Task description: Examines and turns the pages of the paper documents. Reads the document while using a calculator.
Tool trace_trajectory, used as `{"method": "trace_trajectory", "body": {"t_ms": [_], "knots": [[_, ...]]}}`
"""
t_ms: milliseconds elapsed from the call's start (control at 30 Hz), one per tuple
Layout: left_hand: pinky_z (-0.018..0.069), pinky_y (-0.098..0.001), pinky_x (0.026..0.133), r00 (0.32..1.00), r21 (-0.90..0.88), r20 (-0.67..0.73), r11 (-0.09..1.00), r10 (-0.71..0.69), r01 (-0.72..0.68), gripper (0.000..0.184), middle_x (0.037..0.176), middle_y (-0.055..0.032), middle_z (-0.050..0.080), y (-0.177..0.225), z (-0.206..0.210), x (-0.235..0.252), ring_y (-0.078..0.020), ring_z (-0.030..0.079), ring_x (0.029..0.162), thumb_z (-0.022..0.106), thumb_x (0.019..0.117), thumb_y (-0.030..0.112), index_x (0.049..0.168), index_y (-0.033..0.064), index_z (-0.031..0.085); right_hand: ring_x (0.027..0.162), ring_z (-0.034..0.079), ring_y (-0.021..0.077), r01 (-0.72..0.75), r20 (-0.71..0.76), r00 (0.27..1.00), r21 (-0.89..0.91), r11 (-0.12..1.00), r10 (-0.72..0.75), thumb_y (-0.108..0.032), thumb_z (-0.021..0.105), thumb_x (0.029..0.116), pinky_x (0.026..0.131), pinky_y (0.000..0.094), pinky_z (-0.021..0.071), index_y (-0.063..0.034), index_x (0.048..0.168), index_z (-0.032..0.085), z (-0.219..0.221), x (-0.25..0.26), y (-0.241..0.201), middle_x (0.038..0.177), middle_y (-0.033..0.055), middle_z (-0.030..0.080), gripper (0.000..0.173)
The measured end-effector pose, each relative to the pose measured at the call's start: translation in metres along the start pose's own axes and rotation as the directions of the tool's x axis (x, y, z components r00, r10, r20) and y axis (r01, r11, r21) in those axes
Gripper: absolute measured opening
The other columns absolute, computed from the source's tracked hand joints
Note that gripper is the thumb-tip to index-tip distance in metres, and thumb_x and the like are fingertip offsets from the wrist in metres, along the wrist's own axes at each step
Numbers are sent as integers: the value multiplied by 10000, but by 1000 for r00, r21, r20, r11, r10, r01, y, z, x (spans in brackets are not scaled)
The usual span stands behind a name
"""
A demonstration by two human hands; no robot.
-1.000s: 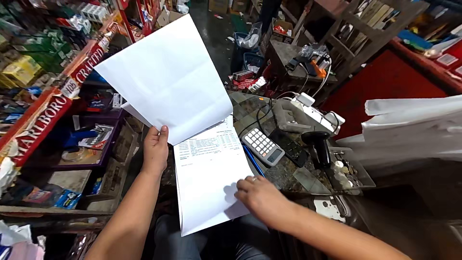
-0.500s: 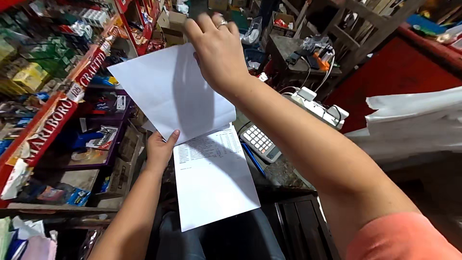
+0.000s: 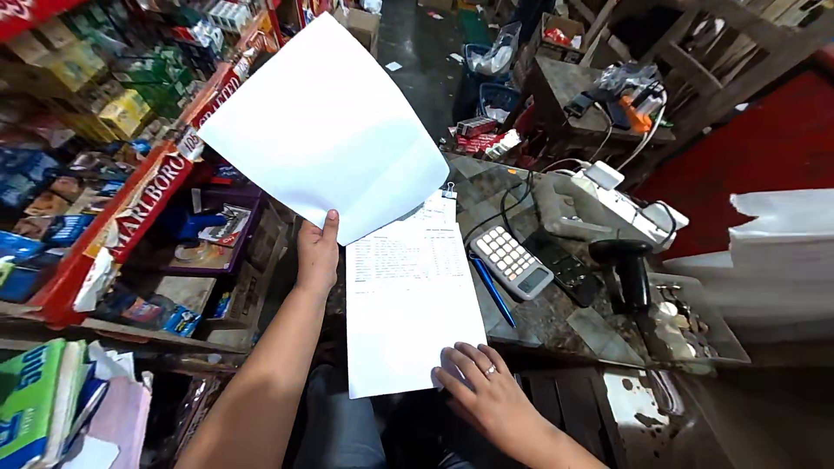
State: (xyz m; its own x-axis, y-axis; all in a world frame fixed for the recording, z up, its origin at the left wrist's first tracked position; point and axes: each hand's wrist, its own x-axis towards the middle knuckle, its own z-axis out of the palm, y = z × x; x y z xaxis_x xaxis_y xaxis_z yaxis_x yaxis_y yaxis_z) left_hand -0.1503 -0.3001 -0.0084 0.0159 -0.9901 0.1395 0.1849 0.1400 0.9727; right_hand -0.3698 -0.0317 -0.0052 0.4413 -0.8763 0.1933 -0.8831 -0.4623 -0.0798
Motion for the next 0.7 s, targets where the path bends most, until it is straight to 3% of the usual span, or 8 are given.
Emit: {"method": "trace_trajectory", "body": {"t_ms": [67, 200, 300, 400, 600, 700], "knots": [[563, -321, 953, 1000, -3, -4, 1000, 4, -4, 293, 1145, -5, 678, 0, 0, 0, -70, 678, 1038, 504, 1087, 271, 1305, 76, 519, 1205, 632, 319, -48, -87, 995, -38, 998, 45, -255, 605, 994, 980, 502, 525, -212, 1186, 695, 6, -3, 0, 1274, 99, 671, 216], [548, -336, 985, 1000, -11, -12, 1000, -4, 3, 344, 1203, -28, 660, 1, 0, -1, -86, 664, 1084, 503, 1087, 280, 1357, 67, 493, 1157, 644, 284, -128, -177, 976, -8, 992, 124, -218, 569, 1016, 977, 457, 518, -196, 1109, 730, 13, -1, -3, 1221, 72, 694, 188], [556, -342, 969, 1000, 2, -10, 1000, 3, -3, 338, 1193, -28, 664, 1, 0, 0, -88, 668, 1072, 493, 1090, 287, 1344, 65, 505, 1133, 654, 272, -112, -188, 976, 11, 994, 112, -122, 580, 971, 994, 471, 517, -182, 1081, 748, 15, -1, -6, 1159, 50, 707, 209], [562, -327, 940, 1000, 15, -4, 1000, 0, 1, 320, 1156, -18, 674, 0, -1, 0, -81, 676, 1033, 508, 1085, 280, 1328, 73, 514, 1070, 664, 250, -93, -221, 970, 26, 995, 96, -65, 581, 941, 936, 394, 547, -163, 985, 764, 12, 1, -6, 1066, 30, 722, 213], [558, -317, 956, 1000, 3, 15, 1000, 21, -21, 298, 1156, -1, 671, -3, 1, 2, -70, 672, 1051, 521, 1080, 247, 1321, 72, 509, 957, 650, 217, -125, -289, 947, 68, 990, 140, -85, 599, 920, 842, 348, 541, -173, 826, 741, 5, 8, -9, 939, 13, 695, 191], [555, -299, 957, 998, 37, 43, 998, 39, -41, 274, 1136, 14, 675, -1, 3, -1, -47, 671, 1038, 510, 1083, 235, 1303, 73, 518, 893, 658, 223, -182, -277, 933, 189, 965, 230, -94, 634, 877, 763, 366, 550, -156, 760, 702, 5, 11, -11, 885, 26, 685, 149]]}}
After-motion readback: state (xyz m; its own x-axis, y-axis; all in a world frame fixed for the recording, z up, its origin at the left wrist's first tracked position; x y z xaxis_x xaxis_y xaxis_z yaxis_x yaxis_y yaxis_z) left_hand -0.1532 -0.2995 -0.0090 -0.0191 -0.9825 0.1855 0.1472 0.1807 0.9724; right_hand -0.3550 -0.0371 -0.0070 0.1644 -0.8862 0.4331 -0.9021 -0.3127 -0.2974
